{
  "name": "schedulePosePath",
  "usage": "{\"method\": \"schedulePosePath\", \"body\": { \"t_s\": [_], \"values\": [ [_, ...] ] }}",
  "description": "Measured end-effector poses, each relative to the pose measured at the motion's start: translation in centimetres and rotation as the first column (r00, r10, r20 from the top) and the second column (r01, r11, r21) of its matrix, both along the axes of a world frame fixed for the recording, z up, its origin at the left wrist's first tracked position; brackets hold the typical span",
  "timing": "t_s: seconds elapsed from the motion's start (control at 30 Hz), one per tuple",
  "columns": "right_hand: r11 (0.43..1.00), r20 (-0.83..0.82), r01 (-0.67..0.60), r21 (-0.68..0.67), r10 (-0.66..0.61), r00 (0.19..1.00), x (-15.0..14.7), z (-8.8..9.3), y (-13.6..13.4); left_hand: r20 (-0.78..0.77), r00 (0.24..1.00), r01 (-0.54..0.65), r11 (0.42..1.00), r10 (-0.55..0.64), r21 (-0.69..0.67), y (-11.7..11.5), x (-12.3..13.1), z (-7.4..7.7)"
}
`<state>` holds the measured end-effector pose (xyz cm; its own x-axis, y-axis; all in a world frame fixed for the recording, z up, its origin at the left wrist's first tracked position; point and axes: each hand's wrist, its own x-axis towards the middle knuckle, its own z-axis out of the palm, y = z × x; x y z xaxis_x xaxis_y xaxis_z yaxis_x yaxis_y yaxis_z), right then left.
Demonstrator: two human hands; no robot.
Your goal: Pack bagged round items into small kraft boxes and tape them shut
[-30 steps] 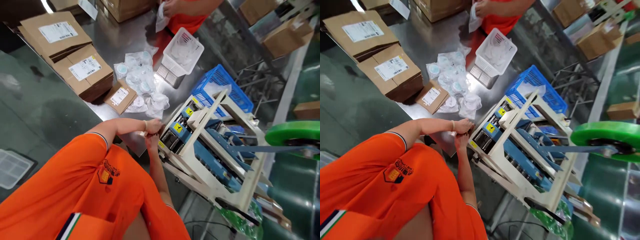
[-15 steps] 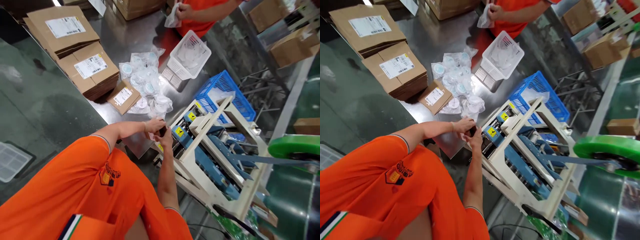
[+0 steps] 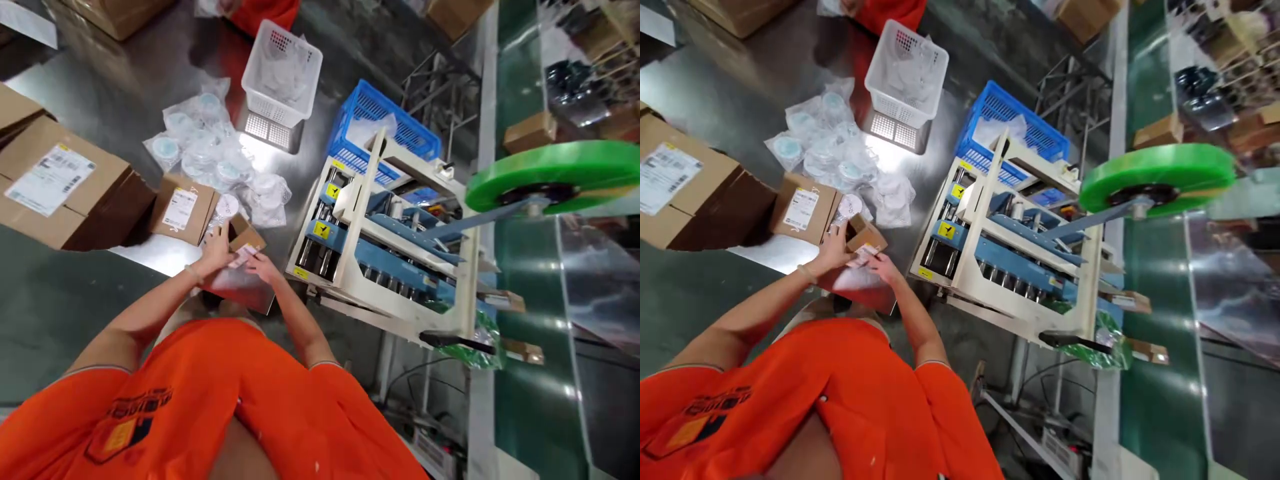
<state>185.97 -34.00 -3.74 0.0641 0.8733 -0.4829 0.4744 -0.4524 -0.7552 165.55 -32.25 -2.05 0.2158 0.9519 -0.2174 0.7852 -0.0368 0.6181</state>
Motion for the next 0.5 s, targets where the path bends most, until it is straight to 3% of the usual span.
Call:
{"method": "schedulePosePath", "body": {
  "t_s": [0.07,0.17,0.2,0.27,0.37,0.5],
  "values": [
    [0.998,0.11,-0.057,-0.037,0.061,0.992,1.5,1.3,4.1,-0.209,0.977,0.058,0.998,-0.05,0.031,-0.9,-0.1,1.5],
    [0.984,0.351,-0.054,0.167,-0.008,0.936,3.9,3.6,13.9,-0.337,0.931,0.163,0.986,-0.142,0.035,-2.4,1.1,2.8],
    [0.959,0.457,-0.133,0.251,0.004,0.889,4.2,4.1,17.6,-0.356,0.921,0.18,0.983,-0.155,0.038,-2.7,1.5,2.9],
    [0.919,0.583,-0.276,0.281,0.065,0.81,3.8,4.5,24.2,-0.378,0.911,0.2,0.979,-0.166,0.051,-3.1,1.8,2.5],
    [0.936,0.659,-0.333,0.118,0.177,0.731,1.8,3.9,30.7,-0.387,0.907,0.212,0.974,-0.165,0.081,-3.4,1.5,1.4],
    [0.953,0.613,-0.24,-0.182,0.301,0.731,0.3,2.7,32.9,-0.378,0.913,0.207,0.973,-0.154,0.105,-3.4,1.1,0.6]
  ]
}}
